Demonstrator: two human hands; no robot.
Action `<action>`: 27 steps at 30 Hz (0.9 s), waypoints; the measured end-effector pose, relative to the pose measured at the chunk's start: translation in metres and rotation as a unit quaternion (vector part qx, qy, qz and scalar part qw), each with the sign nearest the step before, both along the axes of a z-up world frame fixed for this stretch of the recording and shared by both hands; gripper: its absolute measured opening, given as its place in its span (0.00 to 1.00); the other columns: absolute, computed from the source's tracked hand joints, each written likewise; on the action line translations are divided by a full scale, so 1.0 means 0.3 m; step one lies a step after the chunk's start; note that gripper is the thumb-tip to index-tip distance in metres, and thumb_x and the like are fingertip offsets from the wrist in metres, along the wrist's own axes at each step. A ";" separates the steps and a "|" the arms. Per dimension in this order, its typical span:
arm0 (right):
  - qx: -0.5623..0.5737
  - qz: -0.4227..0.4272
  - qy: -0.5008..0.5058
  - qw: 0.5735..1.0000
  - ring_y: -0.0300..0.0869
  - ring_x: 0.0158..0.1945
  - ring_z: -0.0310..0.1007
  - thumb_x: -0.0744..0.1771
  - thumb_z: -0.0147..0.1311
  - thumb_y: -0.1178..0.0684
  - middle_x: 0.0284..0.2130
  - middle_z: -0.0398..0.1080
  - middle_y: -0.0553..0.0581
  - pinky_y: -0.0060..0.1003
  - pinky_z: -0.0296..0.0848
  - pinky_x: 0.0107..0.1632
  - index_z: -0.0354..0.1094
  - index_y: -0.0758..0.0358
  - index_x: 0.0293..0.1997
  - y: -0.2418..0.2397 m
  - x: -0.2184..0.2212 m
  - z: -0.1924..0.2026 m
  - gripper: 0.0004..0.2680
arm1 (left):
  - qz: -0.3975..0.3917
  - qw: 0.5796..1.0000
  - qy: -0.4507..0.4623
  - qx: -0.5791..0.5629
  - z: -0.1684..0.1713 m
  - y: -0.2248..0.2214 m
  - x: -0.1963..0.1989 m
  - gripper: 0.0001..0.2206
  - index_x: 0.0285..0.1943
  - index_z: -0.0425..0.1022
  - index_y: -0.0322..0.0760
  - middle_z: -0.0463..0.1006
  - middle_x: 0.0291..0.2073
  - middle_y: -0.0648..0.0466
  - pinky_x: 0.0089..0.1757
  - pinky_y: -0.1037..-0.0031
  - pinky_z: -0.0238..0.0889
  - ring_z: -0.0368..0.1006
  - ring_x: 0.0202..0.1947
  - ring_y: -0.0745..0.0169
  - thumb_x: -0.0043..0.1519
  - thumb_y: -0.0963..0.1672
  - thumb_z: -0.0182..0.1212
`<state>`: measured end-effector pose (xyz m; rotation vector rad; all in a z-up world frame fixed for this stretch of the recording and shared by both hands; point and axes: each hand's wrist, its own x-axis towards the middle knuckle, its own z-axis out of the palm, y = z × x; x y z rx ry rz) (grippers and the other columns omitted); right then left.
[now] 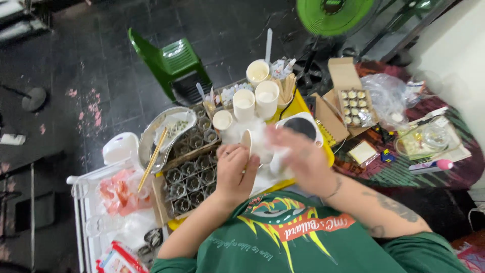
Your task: The recorder is wiping paper cups with a cloth and organizing them on a tray.
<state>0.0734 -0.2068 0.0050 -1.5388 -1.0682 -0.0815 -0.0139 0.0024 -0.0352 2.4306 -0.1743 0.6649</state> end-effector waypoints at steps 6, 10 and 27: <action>-0.111 -0.024 -0.335 0.935 0.58 0.65 0.69 0.66 0.58 0.58 0.63 0.66 0.62 0.51 0.65 0.69 0.65 0.63 0.65 0.066 -0.010 0.092 0.18 | -0.130 0.602 0.218 -0.757 0.016 -0.035 0.056 0.16 0.61 0.72 0.32 0.80 0.52 0.52 0.54 0.73 0.64 0.75 0.52 0.63 0.65 0.40 0.50; -0.110 -0.063 -0.185 0.975 0.52 0.63 0.73 0.68 0.53 0.57 0.62 0.69 0.62 0.41 0.70 0.65 0.68 0.59 0.63 0.050 -0.021 -0.013 0.15 | -0.150 0.632 0.242 -0.721 -0.021 -0.018 0.028 0.16 0.62 0.70 0.32 0.78 0.53 0.55 0.53 0.78 0.64 0.74 0.52 0.70 0.67 0.40 0.49; 0.156 -0.009 0.629 0.762 0.49 0.49 0.77 0.71 0.47 0.54 0.50 0.75 0.63 0.46 0.78 0.49 0.67 0.73 0.60 -0.095 -0.113 -0.067 0.13 | -0.043 0.982 -0.163 0.085 0.061 0.225 0.093 0.06 0.34 0.73 0.52 0.75 0.37 0.62 0.51 0.58 0.49 0.72 0.46 0.63 0.57 0.40 0.61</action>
